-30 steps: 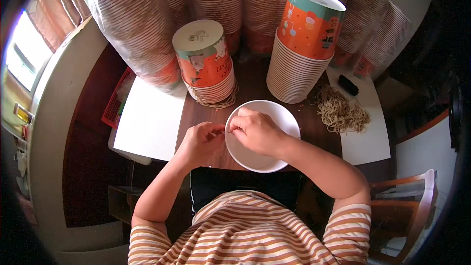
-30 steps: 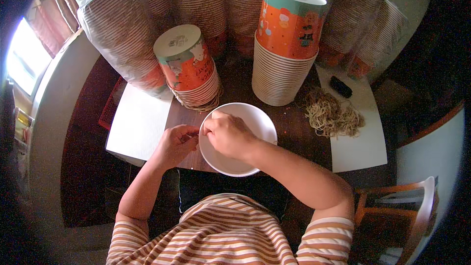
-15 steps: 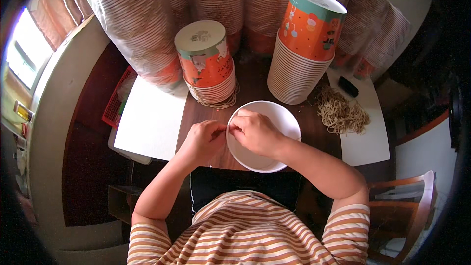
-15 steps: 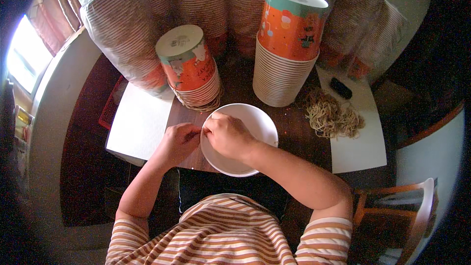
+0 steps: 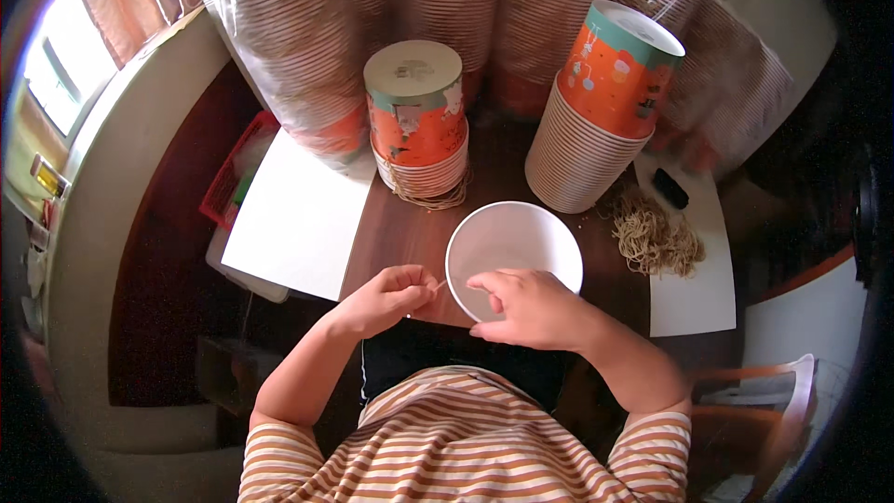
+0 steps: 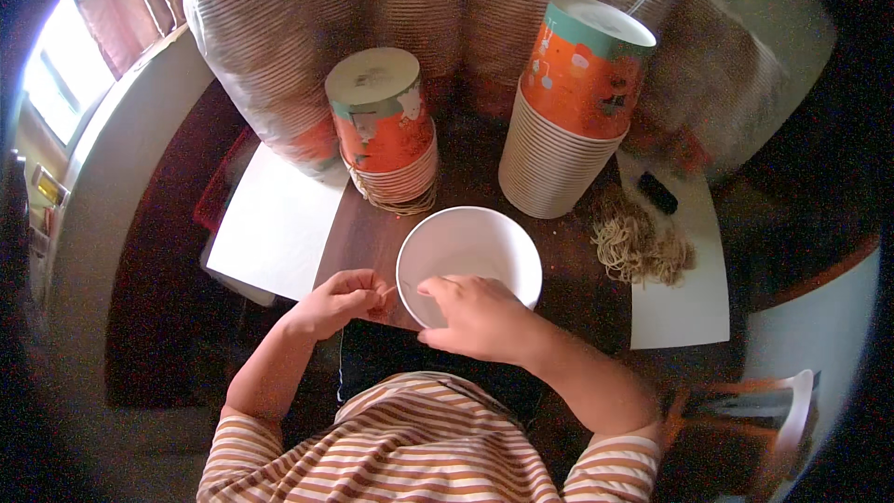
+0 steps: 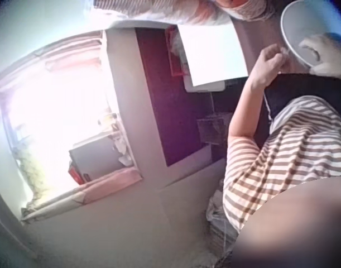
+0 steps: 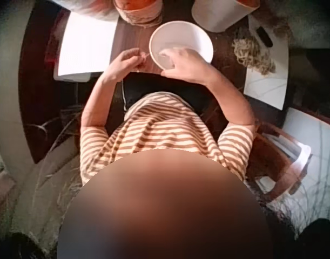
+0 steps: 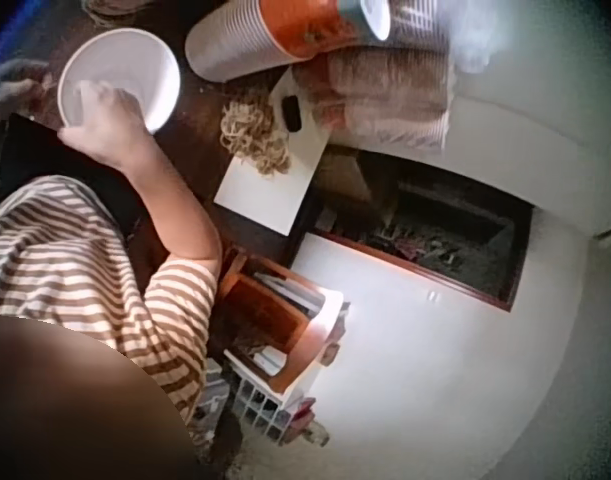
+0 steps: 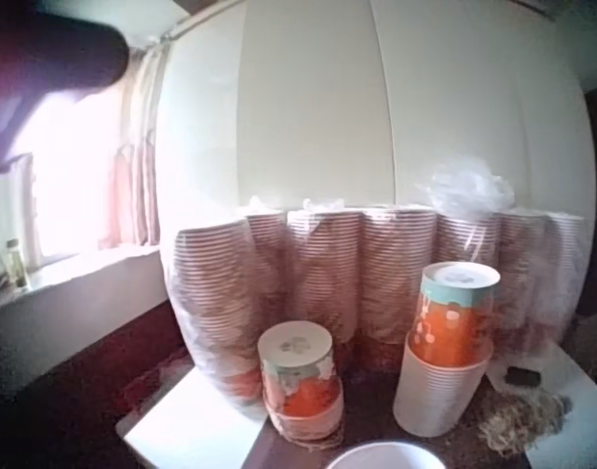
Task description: Tying rubber bands around stacks of paper bowls for packaging.
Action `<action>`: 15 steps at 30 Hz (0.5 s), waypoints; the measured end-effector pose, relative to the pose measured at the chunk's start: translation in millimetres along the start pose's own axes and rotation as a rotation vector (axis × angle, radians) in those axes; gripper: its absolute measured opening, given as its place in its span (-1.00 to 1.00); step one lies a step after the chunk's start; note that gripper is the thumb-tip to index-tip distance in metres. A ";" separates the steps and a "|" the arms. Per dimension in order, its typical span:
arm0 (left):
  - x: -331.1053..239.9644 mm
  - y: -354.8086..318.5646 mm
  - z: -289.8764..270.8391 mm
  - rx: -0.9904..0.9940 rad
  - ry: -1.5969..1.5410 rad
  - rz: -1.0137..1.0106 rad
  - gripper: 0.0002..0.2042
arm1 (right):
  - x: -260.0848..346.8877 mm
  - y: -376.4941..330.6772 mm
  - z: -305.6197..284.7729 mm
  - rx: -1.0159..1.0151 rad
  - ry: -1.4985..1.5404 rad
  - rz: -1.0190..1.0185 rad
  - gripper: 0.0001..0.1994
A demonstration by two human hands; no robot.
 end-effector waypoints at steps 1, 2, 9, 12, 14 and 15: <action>-1.8 -3.9 1.9 0.001 0.023 0.013 -0.91 | -2.3 -2.6 -2.1 0.005 -0.005 -0.003 -0.50; -4.2 -7.6 5.9 0.027 0.023 0.044 -0.92 | -4.3 -5.4 -5.9 -0.002 -0.020 -0.008 -0.57; -16.9 -23.9 12.8 0.028 -0.049 0.289 -0.96 | -5.5 -8.2 -23.5 -0.093 0.011 -0.029 -0.77; -34.9 -29.1 22.3 0.001 -0.086 0.454 -0.95 | -0.5 -7.4 -30.9 -0.163 0.006 -0.061 -0.83; -42.4 -30.6 22.7 -0.014 -0.118 0.516 -0.94 | 3.1 -5.7 -35.7 -0.178 -0.004 -0.067 -0.85; -34.5 -25.4 22.6 0.013 -0.264 0.413 -0.93 | 11.6 -5.5 -39.5 -0.187 -0.001 -0.112 -0.87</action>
Point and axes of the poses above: each hand's wrist, its own y-axis towards the middle knuckle, its own z-axis out of the palm, x = y × z, the point moved 10 cm from there along y, towards the middle knuckle, and after that the axes turned 7 degrees about -y, right-handed, at the moved point
